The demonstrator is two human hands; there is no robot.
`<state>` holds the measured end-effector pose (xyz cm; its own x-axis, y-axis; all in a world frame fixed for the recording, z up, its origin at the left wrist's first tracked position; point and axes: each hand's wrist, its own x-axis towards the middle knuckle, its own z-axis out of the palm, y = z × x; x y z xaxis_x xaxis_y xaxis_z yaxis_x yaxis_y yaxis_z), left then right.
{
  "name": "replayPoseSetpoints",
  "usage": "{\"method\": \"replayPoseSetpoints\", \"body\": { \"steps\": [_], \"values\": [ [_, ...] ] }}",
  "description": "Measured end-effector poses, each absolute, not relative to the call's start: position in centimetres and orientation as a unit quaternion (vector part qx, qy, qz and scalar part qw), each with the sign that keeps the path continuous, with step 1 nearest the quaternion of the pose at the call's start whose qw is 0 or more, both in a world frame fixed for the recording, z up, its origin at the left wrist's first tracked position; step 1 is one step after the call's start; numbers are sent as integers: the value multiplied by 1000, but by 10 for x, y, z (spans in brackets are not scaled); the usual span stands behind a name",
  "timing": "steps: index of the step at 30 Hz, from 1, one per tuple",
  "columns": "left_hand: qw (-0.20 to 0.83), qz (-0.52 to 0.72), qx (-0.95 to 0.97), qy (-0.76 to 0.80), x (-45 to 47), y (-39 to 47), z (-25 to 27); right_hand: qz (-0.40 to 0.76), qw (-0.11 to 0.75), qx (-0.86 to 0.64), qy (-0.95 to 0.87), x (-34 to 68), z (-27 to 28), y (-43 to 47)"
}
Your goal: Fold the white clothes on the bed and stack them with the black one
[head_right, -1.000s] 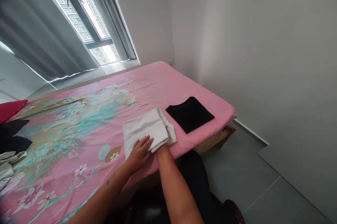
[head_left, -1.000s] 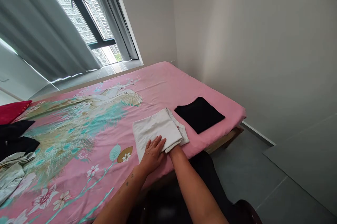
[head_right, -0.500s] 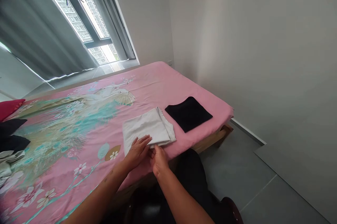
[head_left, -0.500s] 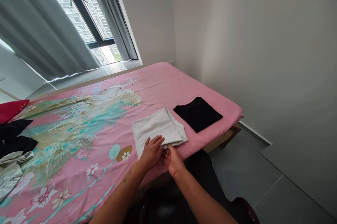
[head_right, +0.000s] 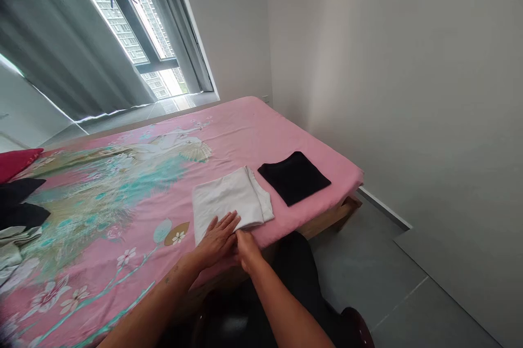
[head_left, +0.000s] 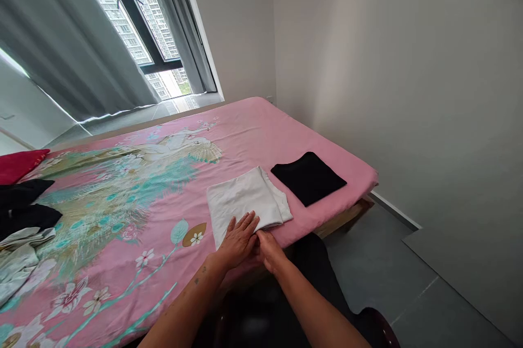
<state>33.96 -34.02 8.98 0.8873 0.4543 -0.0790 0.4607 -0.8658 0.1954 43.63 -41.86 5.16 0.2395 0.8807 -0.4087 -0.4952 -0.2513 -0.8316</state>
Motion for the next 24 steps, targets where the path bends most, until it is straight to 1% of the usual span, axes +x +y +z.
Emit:
{"method": "replayPoseSetpoints", "body": {
  "steps": [2,4,6,8,10,11,13,16,21,24],
  "values": [
    [86,-13,971,223,337,-341,83,621,532,-543,-194,444,50,-431],
    [75,-1,975,212,334,-342,79,590,495,-596,-228,455,47,-445],
    [76,17,975,207,333,-342,78,464,489,-683,-283,467,45,-457],
    [89,40,971,218,335,-341,81,272,492,-754,-339,480,46,-464],
    [103,65,963,239,339,-338,86,99,474,-784,-388,491,50,-465],
    [105,76,959,251,342,-336,88,40,457,-790,-408,495,53,-463],
    [96,89,953,275,348,-332,89,-35,418,-795,-439,502,56,-456],
    [68,78,943,316,354,-327,85,-68,382,-791,-473,511,54,-445],
    [42,45,944,324,350,-325,70,-37,383,-787,-481,527,39,-447],
    [50,38,946,318,348,-322,71,-23,389,-786,-481,531,45,-452]
  ]
}}
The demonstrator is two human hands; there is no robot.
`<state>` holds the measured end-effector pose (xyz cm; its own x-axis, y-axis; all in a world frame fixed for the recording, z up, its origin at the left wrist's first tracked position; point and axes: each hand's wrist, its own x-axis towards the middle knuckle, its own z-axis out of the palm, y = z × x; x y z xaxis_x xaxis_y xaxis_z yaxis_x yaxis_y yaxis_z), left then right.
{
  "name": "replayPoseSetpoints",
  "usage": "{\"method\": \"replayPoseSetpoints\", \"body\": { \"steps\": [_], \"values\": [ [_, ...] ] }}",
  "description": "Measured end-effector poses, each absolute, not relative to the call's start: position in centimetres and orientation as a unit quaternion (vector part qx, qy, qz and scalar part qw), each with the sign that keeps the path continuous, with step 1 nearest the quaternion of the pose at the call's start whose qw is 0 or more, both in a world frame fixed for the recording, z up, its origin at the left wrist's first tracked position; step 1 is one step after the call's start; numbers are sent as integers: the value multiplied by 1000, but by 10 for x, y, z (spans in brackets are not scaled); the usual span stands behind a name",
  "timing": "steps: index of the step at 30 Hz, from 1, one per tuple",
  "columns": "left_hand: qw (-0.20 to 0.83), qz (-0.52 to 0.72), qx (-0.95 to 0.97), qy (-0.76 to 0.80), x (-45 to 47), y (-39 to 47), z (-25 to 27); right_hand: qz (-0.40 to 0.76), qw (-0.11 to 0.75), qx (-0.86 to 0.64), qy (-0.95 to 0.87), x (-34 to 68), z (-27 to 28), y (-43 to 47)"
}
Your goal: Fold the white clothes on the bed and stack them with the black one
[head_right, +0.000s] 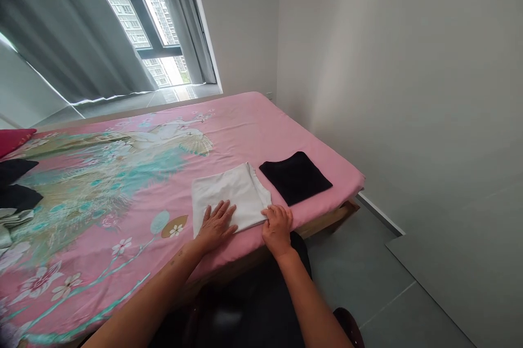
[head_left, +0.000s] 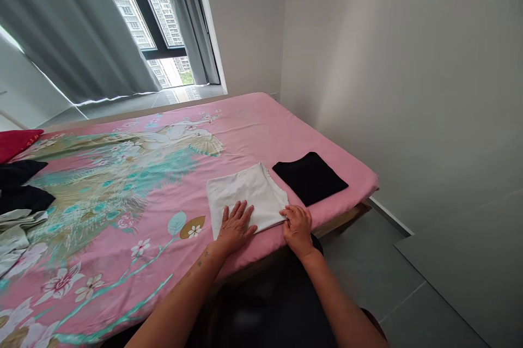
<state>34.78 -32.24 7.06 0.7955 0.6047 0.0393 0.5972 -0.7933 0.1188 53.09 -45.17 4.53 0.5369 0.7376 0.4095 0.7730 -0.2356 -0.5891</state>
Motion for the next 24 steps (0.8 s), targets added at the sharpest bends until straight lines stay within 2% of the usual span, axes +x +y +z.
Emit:
{"method": "replayPoseSetpoints", "body": {
  "steps": [6,9,12,16,24],
  "values": [
    [38,67,930,360,347,-313,82,26,377,-727,-573,513,91,-428],
    [23,59,915,399,344,-313,82,63,317,-685,-653,496,101,-396],
    [21,40,911,409,337,-313,77,101,217,-646,-725,497,95,-361],
    [20,38,910,412,326,-313,67,145,109,-734,-654,528,73,-327],
    [42,111,847,518,299,-329,53,125,98,-803,-574,543,59,-316]
  ]
}}
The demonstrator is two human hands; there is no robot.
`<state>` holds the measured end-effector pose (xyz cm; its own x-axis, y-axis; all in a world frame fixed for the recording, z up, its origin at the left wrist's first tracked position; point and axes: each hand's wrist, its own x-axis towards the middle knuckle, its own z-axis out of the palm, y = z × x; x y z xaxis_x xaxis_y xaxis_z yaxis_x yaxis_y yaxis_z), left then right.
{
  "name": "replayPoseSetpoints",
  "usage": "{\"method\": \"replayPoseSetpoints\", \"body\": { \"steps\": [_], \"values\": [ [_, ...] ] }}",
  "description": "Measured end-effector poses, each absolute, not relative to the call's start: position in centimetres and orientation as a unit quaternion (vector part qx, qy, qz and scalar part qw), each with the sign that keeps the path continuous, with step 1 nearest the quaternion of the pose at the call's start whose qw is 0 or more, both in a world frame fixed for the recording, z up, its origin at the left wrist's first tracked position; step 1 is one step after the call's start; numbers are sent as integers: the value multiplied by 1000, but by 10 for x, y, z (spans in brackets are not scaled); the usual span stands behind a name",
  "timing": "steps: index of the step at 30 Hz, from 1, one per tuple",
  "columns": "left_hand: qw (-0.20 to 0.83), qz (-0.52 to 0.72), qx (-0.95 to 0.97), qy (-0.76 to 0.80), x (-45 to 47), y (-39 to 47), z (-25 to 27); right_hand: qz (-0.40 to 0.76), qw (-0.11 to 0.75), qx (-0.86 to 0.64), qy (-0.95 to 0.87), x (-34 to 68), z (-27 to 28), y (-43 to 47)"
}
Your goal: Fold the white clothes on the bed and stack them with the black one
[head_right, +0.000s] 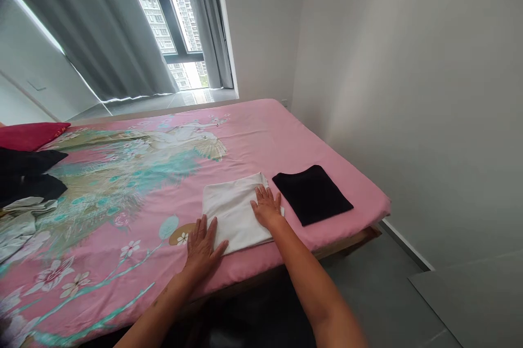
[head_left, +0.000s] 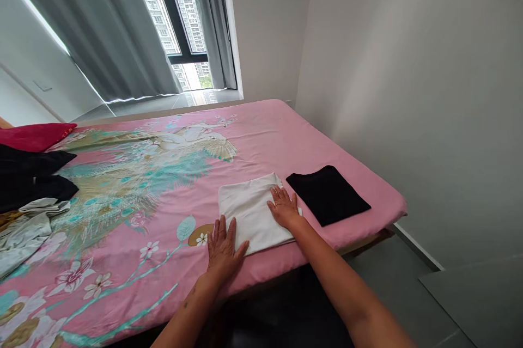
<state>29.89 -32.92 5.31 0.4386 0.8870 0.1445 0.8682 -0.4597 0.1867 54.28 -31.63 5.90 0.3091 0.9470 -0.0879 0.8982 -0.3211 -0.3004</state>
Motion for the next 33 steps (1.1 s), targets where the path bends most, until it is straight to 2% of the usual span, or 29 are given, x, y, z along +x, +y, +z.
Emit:
{"method": "replayPoseSetpoints", "body": {
  "steps": [4,8,11,17,23,25,27,30,33],
  "values": [
    [42,119,868,480,295,-326,63,72,134,-770,-619,521,77,-306],
    [46,108,870,478,300,-311,64,104,126,-686,-710,522,80,-284],
    [49,114,867,482,301,-306,54,133,110,-745,-644,538,65,-269],
    [89,184,828,522,296,-311,43,97,142,-775,-608,553,41,-262],
    [147,246,772,567,274,-330,37,61,116,-790,-599,536,55,-261],
    [125,259,774,564,269,-345,31,38,126,-756,-641,516,65,-260],
    [97,248,790,553,268,-361,27,36,137,-660,-738,491,73,-259],
    [68,199,829,518,269,-377,25,79,116,-515,-845,454,74,-253],
    [72,177,851,489,267,-383,28,137,69,-518,-842,437,66,-237]
  ]
}}
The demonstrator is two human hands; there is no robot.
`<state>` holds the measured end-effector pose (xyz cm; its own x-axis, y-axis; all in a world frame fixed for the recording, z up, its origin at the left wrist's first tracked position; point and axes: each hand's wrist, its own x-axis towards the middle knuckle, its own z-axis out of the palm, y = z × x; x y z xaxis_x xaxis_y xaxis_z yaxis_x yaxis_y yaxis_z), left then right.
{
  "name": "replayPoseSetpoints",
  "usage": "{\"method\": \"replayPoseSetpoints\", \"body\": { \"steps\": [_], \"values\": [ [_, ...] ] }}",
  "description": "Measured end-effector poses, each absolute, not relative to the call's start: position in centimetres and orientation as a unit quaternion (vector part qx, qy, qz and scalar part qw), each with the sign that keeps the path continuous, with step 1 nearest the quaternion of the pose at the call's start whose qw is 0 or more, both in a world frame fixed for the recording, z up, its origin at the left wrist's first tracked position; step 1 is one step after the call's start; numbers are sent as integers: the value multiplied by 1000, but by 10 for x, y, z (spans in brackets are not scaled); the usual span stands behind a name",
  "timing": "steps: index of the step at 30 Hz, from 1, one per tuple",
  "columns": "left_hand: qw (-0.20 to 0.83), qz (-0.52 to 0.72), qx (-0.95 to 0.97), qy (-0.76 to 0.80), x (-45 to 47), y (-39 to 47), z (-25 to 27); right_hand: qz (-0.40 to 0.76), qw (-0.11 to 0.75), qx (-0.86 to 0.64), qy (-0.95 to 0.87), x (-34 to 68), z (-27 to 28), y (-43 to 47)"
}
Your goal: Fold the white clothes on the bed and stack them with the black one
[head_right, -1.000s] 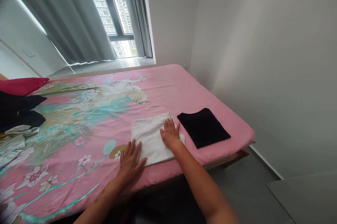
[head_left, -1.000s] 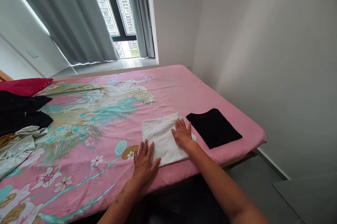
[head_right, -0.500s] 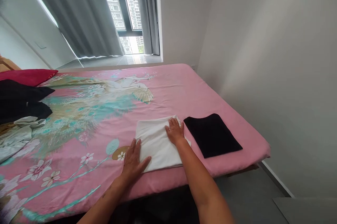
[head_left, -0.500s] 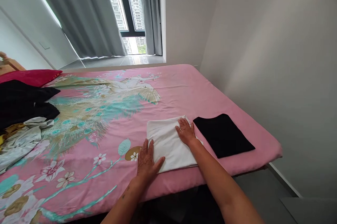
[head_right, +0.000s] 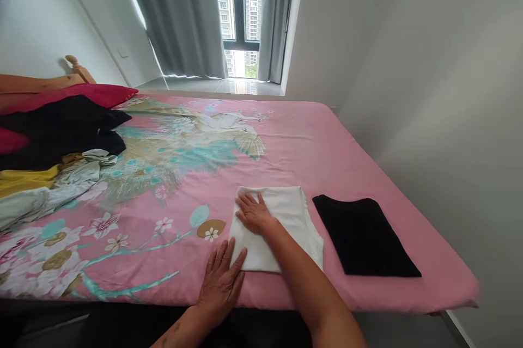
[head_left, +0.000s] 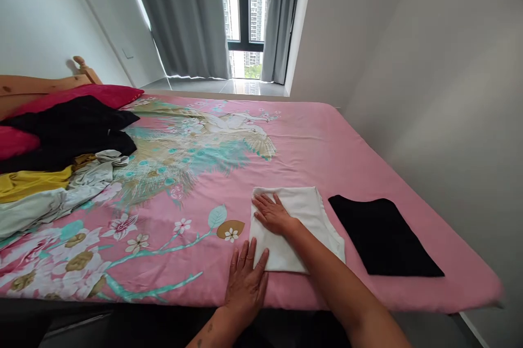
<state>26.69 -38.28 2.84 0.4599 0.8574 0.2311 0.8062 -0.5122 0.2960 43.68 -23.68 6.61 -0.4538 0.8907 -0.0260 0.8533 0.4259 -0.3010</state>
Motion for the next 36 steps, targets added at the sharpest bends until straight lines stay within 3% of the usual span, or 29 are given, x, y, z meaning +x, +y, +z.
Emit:
{"method": "replayPoseSetpoints", "body": {
  "steps": [9,17,23,25,31,34,36],
  "values": [
    [255,280,701,605,263,-365,37,194,55,-666,-718,446,66,-169],
    [439,214,611,623,276,-337,62,295,-53,-662,-687,434,89,-138],
    [626,281,511,517,267,-319,62,358,45,-624,-693,461,133,-147],
    [600,319,520,517,259,-298,88,352,113,-618,-693,480,164,-147],
    [397,481,612,486,217,-224,222,254,386,-548,-697,529,266,-155],
    [287,503,666,470,197,-215,240,179,455,-502,-713,533,265,-175],
    [228,490,696,473,185,-222,216,118,452,-483,-740,529,233,-194]
  ]
}}
